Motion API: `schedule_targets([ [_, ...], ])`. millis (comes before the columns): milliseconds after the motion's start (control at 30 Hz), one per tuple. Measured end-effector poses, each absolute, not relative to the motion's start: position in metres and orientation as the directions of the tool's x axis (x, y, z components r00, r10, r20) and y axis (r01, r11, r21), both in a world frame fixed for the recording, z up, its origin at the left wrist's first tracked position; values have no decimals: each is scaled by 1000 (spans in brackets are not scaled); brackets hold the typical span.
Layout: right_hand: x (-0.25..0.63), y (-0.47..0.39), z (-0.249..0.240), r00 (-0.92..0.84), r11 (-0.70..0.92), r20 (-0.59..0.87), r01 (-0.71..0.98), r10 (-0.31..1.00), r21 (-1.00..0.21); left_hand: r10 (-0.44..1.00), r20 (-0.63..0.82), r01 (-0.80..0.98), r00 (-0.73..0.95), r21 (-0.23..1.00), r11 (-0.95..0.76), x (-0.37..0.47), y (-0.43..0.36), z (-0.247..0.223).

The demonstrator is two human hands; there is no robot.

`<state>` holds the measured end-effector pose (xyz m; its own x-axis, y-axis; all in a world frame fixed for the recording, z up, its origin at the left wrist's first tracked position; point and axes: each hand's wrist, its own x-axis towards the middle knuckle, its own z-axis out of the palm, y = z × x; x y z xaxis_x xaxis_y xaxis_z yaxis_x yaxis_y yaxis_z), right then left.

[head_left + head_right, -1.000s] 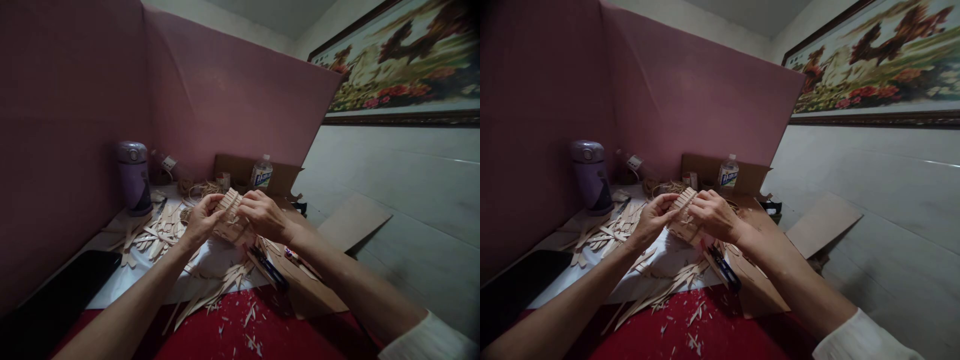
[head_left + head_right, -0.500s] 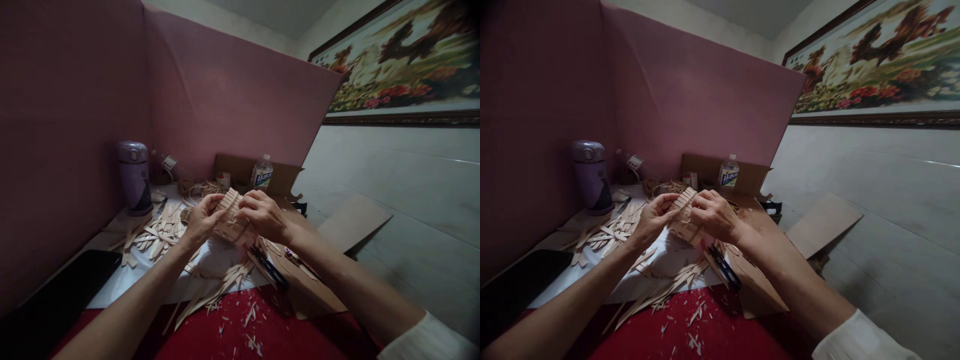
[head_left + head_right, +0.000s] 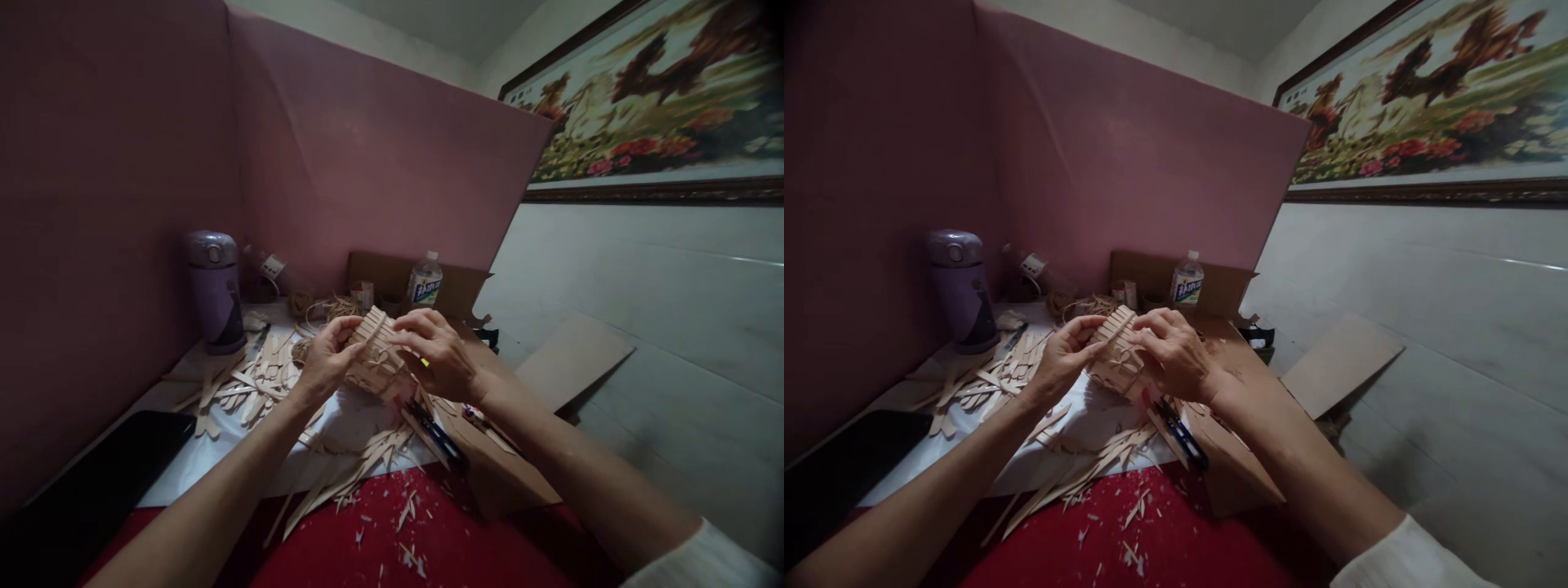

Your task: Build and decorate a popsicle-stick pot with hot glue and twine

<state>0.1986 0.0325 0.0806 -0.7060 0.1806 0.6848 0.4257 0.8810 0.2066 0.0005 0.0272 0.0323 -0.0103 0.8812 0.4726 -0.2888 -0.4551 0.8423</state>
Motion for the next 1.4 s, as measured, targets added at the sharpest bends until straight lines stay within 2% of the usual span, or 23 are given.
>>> schedule_targets([
  [100, 215, 24, 74, -506, 839, 809, 544, 299, 30, 886, 463, -292, -23, 845, -449, 0, 28, 32],
  [167, 228, 17, 66, -348, 749, 832, 653, 433, -116, 888, 458, -300, -28, 844, -445, 0, 28, 32],
  [200, 234, 14, 61, -301, 684, 798, 707, 522, -180, 889, 457, -301, -30, 844, -444, 0, 29, 32],
  [267, 244, 5, 49, -340, 604, 642, 759, 687, -245, 892, 450, -293, -39, 848, -441, -1, 30, 31],
  [367, 249, -11, 31, -494, 615, 399, 739, 772, -275, 896, 441, -290, -56, 851, -437, -2, 31, 31],
  [433, 245, -22, 19, -537, 629, 341, 723, 771, -286, 898, 436, -302, -56, 850, -432, -2, 31, 32],
  [500, 238, -30, 10, -545, 624, 318, 736, 776, -261, 900, 433, -313, -53, 848, -427, -2, 30, 33],
  [700, 220, -37, -2, -523, 569, 303, 818, 797, -84, 897, 440, -320, -49, 843, -431, 0, 27, 34],
  [767, 220, -35, -1, -487, 540, 312, 834, 816, -112, 897, 439, -316, -46, 846, -430, 0, 28, 34],
  [833, 223, -33, 4, -442, 522, 330, 826, 834, -212, 899, 436, -319, -48, 846, -427, 0, 29, 33],
  [933, 227, -32, 21, -350, 504, 370, 691, 861, -518, 899, 435, -326, -53, 844, -427, 0, 31, 32],
  [1000, 225, -33, 37, -258, 468, 391, 474, 883, -745, 898, 436, -323, -57, 843, -430, -1, 32, 31],
  [1067, 218, -32, 52, -203, 428, 389, 218, 899, -877, 900, 433, -322, -53, 845, -426, -1, 33, 30],
  [1133, 208, -29, 61, -185, 438, 428, 18, 885, -899, 902, 429, -329, -42, 847, -418, -2, 33, 29],
  [1200, 197, -21, 66, -155, 467, 478, -104, 864, -878, 902, 430, -330, -34, 847, -416, -2, 33, 29],
  [1300, 182, -5, 64, -109, 496, 518, -180, 848, -850, 900, 436, -326, -32, 846, -422, -2, 33, 29],
  [1400, 172, 9, 60, -54, 536, 553, -188, 831, -823, 897, 440, -325, -30, 845, -425, -1, 32, 30],
])
